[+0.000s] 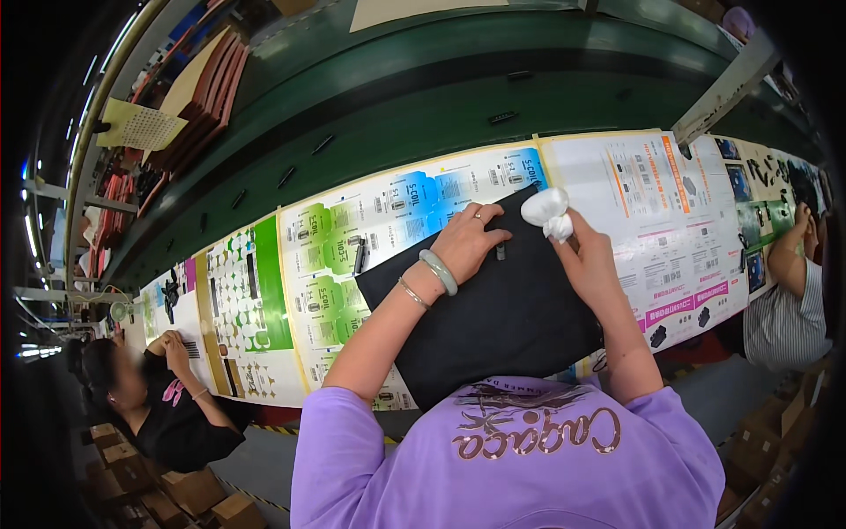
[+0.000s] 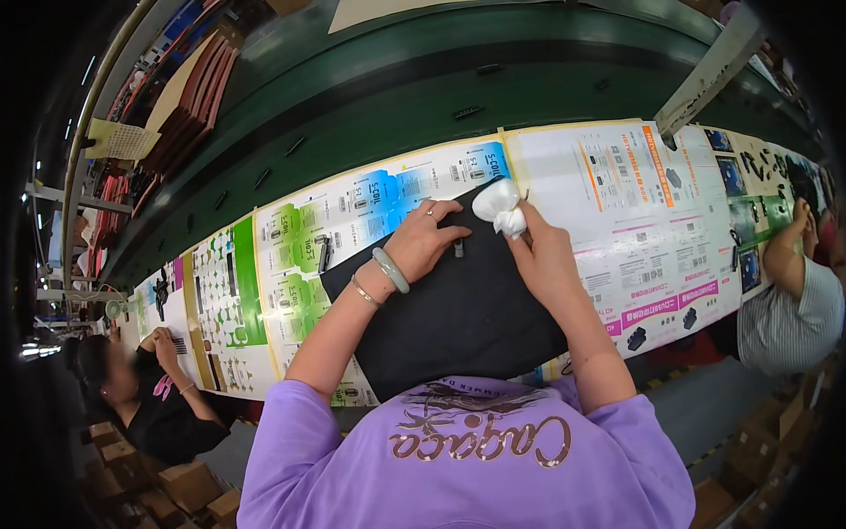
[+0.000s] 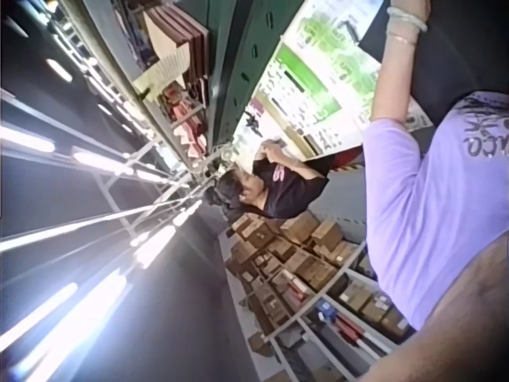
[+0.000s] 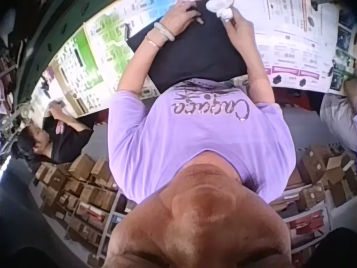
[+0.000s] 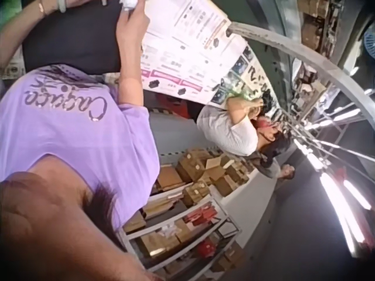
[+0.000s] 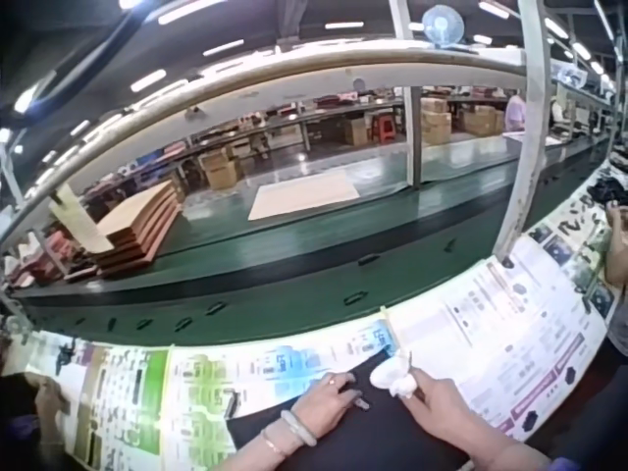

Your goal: Manually cleaning or applying a substance to electronic components using a white cloth at a workstation.

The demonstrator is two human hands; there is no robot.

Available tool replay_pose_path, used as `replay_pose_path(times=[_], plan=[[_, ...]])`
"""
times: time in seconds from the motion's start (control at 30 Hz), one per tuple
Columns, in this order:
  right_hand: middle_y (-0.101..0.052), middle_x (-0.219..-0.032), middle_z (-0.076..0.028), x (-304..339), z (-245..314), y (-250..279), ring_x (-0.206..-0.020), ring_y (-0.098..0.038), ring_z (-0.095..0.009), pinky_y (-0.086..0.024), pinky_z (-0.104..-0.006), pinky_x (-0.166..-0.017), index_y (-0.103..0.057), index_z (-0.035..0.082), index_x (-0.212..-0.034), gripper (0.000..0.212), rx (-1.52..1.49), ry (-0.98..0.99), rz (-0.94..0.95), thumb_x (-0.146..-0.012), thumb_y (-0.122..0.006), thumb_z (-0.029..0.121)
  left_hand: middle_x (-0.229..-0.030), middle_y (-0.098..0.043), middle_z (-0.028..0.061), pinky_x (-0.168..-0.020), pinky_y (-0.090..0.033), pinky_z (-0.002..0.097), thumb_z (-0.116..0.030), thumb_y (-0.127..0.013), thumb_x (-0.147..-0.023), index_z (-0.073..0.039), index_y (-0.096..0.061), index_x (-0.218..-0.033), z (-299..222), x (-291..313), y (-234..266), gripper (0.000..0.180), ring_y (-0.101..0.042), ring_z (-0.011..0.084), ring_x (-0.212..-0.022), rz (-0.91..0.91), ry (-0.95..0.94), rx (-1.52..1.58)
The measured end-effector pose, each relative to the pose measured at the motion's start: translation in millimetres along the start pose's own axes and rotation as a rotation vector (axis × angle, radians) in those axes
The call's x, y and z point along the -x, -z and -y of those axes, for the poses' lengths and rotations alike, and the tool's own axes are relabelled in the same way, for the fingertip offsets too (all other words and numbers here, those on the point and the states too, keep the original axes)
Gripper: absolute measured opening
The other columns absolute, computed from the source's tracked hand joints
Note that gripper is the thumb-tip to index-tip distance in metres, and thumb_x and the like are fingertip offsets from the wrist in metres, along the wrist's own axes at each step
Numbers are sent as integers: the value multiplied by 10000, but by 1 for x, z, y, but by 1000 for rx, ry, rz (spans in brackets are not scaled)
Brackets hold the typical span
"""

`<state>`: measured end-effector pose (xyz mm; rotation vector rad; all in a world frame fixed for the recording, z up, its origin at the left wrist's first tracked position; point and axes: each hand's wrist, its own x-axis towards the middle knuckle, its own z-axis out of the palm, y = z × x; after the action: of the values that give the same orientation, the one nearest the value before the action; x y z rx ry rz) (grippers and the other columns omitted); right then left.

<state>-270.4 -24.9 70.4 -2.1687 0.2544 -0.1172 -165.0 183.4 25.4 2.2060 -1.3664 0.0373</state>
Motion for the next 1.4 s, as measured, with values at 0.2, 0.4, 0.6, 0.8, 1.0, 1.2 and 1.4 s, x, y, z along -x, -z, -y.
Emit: replay_pose_path(times=[0.2, 0.4, 0.6, 0.8, 1.0, 1.2, 1.4], plan=[[-642, -794, -254, 14, -14, -17, -731, -643, -429, -488, -459, -645, -518, 28, -1331, 450, 112, 73, 38, -894, -605, 89, -921, -586, 130, -825, -490, 396, 4, -739, -730, 3, -689, -950, -4, 9, -19, 226, -585, 318, -904, -109, 259, 170], [-660, -877, -252, 10, -6, -29, -769, -640, -438, -486, -531, -686, -486, 26, -1354, 475, 340, 68, 116, -893, -588, 80, -876, -584, 135, -793, -495, 391, 24, -743, -719, 16, -688, -945, -8, 11, -25, 233, -592, 323, -874, -162, 289, 178], [-661, -856, -247, 12, -3, -24, -788, -639, -438, -485, -534, -702, -488, 50, -1344, 477, 155, 121, 48, -878, -589, 71, -880, -592, 133, -788, -495, 394, 35, -743, -710, 11, -686, -943, -9, 13, -24, 241, -599, 325, -860, -187, 302, 217], [-661, -825, -258, -6, -17, -18, -799, -639, -449, -493, -529, -724, -503, 54, -1326, 452, 199, -17, 125, -882, -590, 85, -916, -628, 158, -797, -502, 421, -41, -726, -752, -24, -696, -939, 27, -2, -15, 190, -615, 343, -886, -115, 262, 90], [-655, -785, -252, -8, -33, -27, -757, -637, -454, -488, -541, -698, -503, 58, -1310, 439, 221, 17, 91, -885, -598, 121, -970, -644, 171, -880, -499, 431, -107, -732, -785, -32, -715, -993, 176, -31, 53, 222, -616, 348, -968, -338, 634, -307], [-641, -716, -232, -10, -36, -30, -677, -639, -432, -493, -538, -647, -482, 67, -1319, 450, 282, 22, 94, -887, -594, 127, -1020, -646, 150, -884, -498, 420, -197, -740, -822, -46, -717, -1022, 193, -78, 47, 252, -597, 346, -1009, -379, 403, -358], [-634, -688, -216, -11, -35, -26, -647, -639, -414, -493, -518, -614, -478, 47, -1316, 462, 276, 38, 82, -875, -604, 101, -1052, -650, 138, -902, -501, 421, -173, -705, -846, -41, -700, -1046, 174, -173, 9, 240, -600, 338, -1040, -354, 220, -177]])
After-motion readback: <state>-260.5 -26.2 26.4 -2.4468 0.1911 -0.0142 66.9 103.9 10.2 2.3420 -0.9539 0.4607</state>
